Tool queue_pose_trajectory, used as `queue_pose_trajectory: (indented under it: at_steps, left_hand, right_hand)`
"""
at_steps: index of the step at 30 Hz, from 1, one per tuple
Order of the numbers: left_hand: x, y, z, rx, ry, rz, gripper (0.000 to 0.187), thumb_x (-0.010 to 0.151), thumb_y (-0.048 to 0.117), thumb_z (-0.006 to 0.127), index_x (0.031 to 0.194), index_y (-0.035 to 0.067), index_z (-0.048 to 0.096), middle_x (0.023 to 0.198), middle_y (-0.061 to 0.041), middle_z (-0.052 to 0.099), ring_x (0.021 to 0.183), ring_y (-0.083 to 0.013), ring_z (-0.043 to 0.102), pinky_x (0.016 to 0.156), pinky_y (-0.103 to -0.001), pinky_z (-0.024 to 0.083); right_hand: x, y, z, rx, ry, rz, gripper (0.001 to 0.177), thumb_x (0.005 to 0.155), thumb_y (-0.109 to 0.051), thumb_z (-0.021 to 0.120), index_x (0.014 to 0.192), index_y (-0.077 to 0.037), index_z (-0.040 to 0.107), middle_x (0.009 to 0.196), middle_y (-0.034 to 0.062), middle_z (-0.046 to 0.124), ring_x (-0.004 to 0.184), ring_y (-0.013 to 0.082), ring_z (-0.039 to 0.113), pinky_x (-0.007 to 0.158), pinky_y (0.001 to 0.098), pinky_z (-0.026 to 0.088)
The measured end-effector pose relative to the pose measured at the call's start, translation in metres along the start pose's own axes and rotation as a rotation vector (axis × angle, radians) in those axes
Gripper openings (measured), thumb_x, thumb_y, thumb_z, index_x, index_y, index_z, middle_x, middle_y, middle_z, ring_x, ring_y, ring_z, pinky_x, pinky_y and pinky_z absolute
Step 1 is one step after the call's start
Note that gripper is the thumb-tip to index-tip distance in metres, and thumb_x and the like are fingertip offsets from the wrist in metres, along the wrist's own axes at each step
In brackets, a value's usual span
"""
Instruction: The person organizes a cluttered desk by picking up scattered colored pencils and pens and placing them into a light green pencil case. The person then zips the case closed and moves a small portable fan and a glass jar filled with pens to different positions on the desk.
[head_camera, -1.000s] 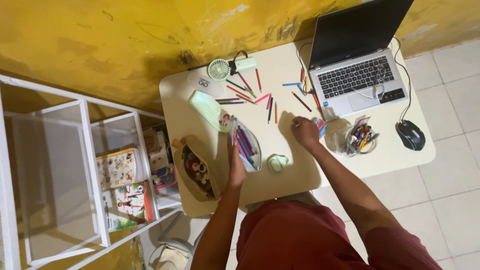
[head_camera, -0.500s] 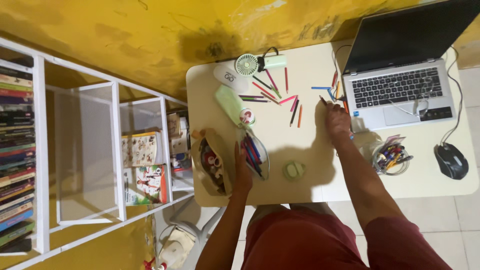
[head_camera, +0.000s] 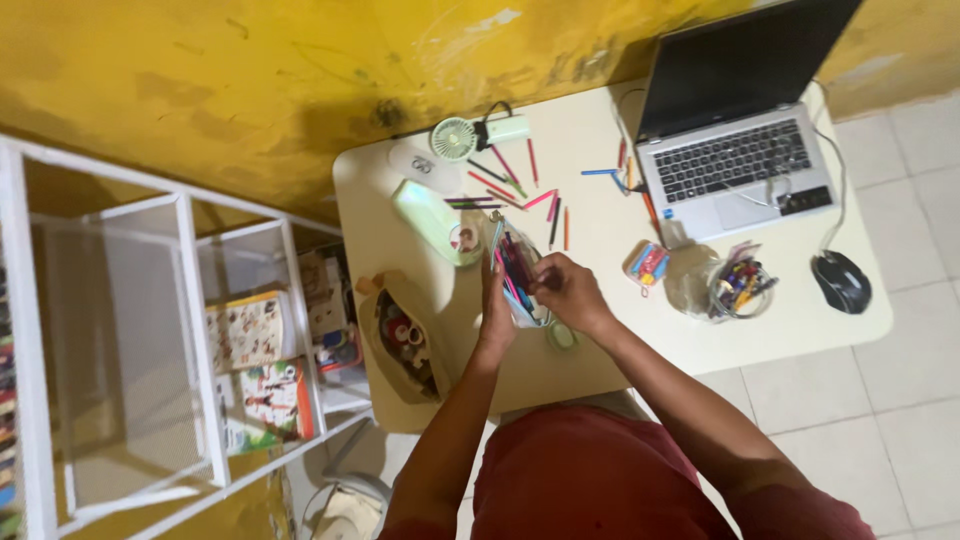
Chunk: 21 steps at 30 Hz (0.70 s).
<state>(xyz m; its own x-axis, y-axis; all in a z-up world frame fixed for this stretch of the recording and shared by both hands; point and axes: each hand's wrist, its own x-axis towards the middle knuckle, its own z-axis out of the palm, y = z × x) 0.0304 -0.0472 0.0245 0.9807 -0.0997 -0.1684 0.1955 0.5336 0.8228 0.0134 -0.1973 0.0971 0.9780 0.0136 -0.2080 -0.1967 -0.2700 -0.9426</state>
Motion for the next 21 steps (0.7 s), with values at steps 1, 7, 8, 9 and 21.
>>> queue_pose_trajectory:
  at_steps: [1, 7, 8, 9, 21]
  left_hand:
    - [0.000, -0.002, 0.001, -0.029, 0.012, -0.040, 0.068, 0.108, 0.035, 0.044, 0.163, 0.002, 0.024, 0.156, -0.023, 0.041, 0.138, -0.0334, 0.044, 0.116, -0.044, 0.036]
    - [0.003, -0.006, -0.005, 0.013, 0.034, -0.046, 0.070, 0.107, 0.037, 0.042, 0.163, 0.004, 0.017, 0.165, -0.016, 0.032, 0.150, -0.0257, 0.034, 0.122, -0.038, 0.029]
    - [0.002, -0.006, -0.008, 0.031, 0.036, -0.037, 0.070, 0.107, 0.037, 0.042, 0.163, 0.003, 0.017, 0.164, -0.016, 0.032, 0.150, -0.0261, 0.034, 0.121, -0.038, 0.029]
    - [0.000, -0.005, -0.011, 0.073, 0.044, -0.024, 0.069, 0.108, 0.036, 0.041, 0.163, 0.003, 0.018, 0.164, -0.016, 0.032, 0.150, -0.0260, 0.034, 0.122, -0.038, 0.029]
    - [-0.034, -0.023, -0.058, 0.319, 0.162, 0.115, 0.059, 0.110, 0.026, 0.039, 0.161, -0.002, 0.026, 0.169, -0.015, 0.028, 0.156, -0.0247, 0.025, 0.126, -0.038, 0.019]
  right_hand:
    - [-0.001, -0.009, 0.000, -0.022, 0.007, -0.018, 0.028, 0.084, -0.002, 0.076, 0.110, -0.001, 0.065, 0.090, 0.0070, 0.074, 0.082, 0.0116, 0.071, 0.074, 0.0273, 0.058]
    - [0.001, 0.010, -0.018, -0.226, 0.167, -0.035, 0.018, 0.089, -0.010, 0.072, 0.106, -0.004, 0.069, 0.091, 0.0087, 0.077, 0.078, 0.0188, 0.077, 0.070, 0.0312, 0.060]
    - [0.006, 0.029, -0.025, -0.250, 0.187, -0.027, 0.019, 0.089, -0.011, 0.072, 0.106, -0.004, 0.070, 0.092, 0.0094, 0.078, 0.077, 0.0213, 0.077, 0.070, 0.0324, 0.060]
    - [0.013, 0.050, -0.031, -0.323, 0.189, -0.007, 0.019, 0.088, -0.014, 0.072, 0.106, -0.005, 0.072, 0.093, 0.0101, 0.078, 0.079, 0.0229, 0.077, 0.073, 0.0339, 0.060]
    - [0.119, 0.159, -0.026, -0.853, 0.251, 0.026, 0.031, 0.090, -0.026, 0.065, 0.116, -0.008, 0.067, 0.104, 0.0187, 0.073, 0.092, 0.0369, 0.072, 0.080, 0.0468, 0.058]
